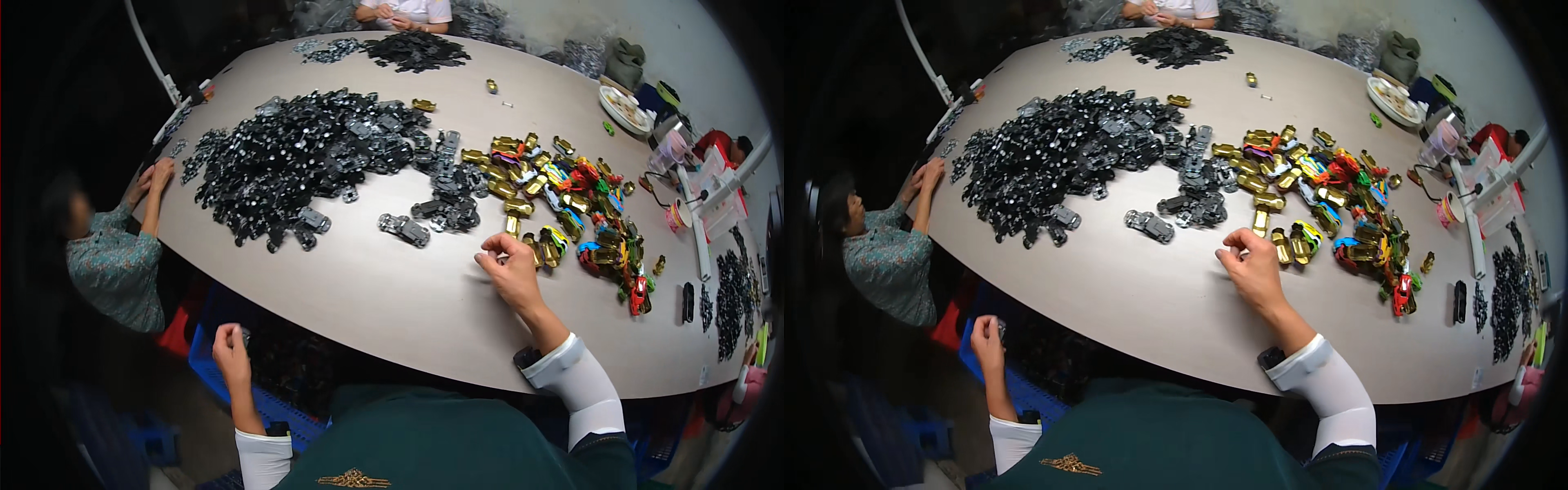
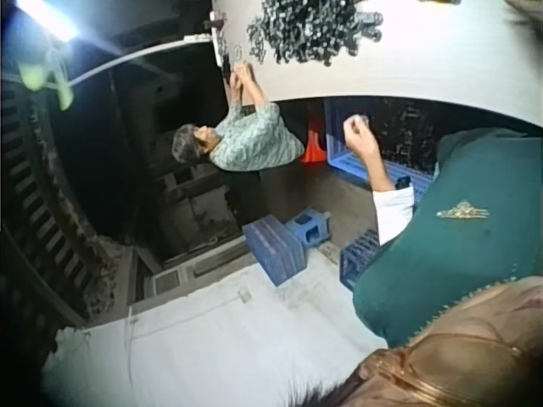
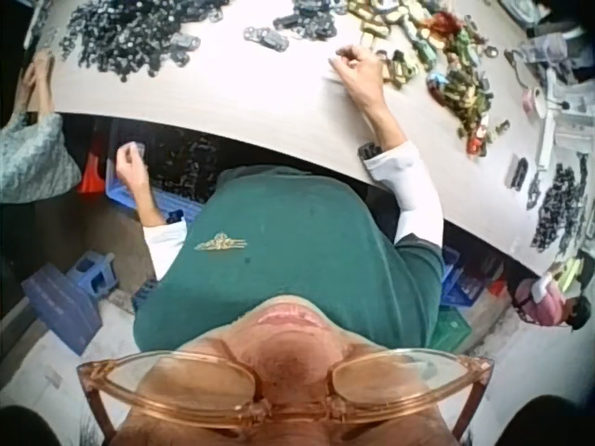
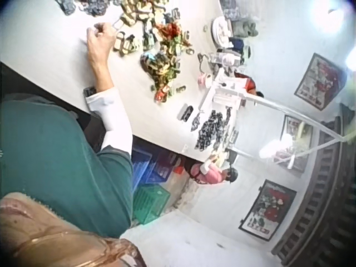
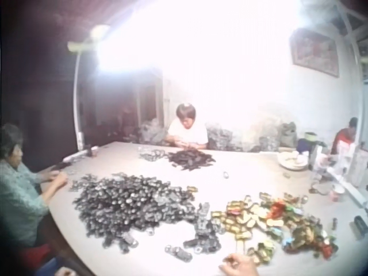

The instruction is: The person assembles small toy cars by hand at a large table. They pick up a grey chassis and a colored body, fit them together, and place the completed unit on the table. This process is repeated with various colored bodies throughout the clip.

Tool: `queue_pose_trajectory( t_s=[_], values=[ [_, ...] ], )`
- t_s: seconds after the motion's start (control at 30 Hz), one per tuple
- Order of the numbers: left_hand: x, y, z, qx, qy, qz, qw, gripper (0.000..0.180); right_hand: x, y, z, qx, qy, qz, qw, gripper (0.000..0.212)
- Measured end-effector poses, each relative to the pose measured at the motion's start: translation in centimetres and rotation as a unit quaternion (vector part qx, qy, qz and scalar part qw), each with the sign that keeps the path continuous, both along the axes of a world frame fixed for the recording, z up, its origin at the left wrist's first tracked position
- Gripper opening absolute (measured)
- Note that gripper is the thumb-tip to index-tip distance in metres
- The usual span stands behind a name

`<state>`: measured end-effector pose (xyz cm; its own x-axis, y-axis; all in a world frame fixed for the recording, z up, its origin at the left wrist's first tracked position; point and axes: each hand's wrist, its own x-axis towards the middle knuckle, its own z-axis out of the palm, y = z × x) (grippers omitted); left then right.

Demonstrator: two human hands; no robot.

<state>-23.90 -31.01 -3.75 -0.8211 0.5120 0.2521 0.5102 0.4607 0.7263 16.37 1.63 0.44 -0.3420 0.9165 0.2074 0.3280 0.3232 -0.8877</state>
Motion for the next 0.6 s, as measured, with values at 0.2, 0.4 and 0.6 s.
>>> queue_pose_trajectory(
  t_s=[0.2,0.4,0.6],
  values=[
    [2.3,0.5,0.5,-0.135,0.117,0.052,0.982,0.058,-7.1,0.5,-0.6,0.21,-0.102,0.085,0.969,0.028],
    [8.6,11.4,6.9,0.153,-0.105,-0.199,0.962,0.017,-9.1,1.4,-1.4,0.22,-0.201,0.067,0.952,0.022],
    [17.1,19.8,6.7,0.126,-0.433,-0.387,0.804,0.042,-6.5,-2.0,1.7,-0.067,0.054,0.123,0.989,0.015]
  ],
)
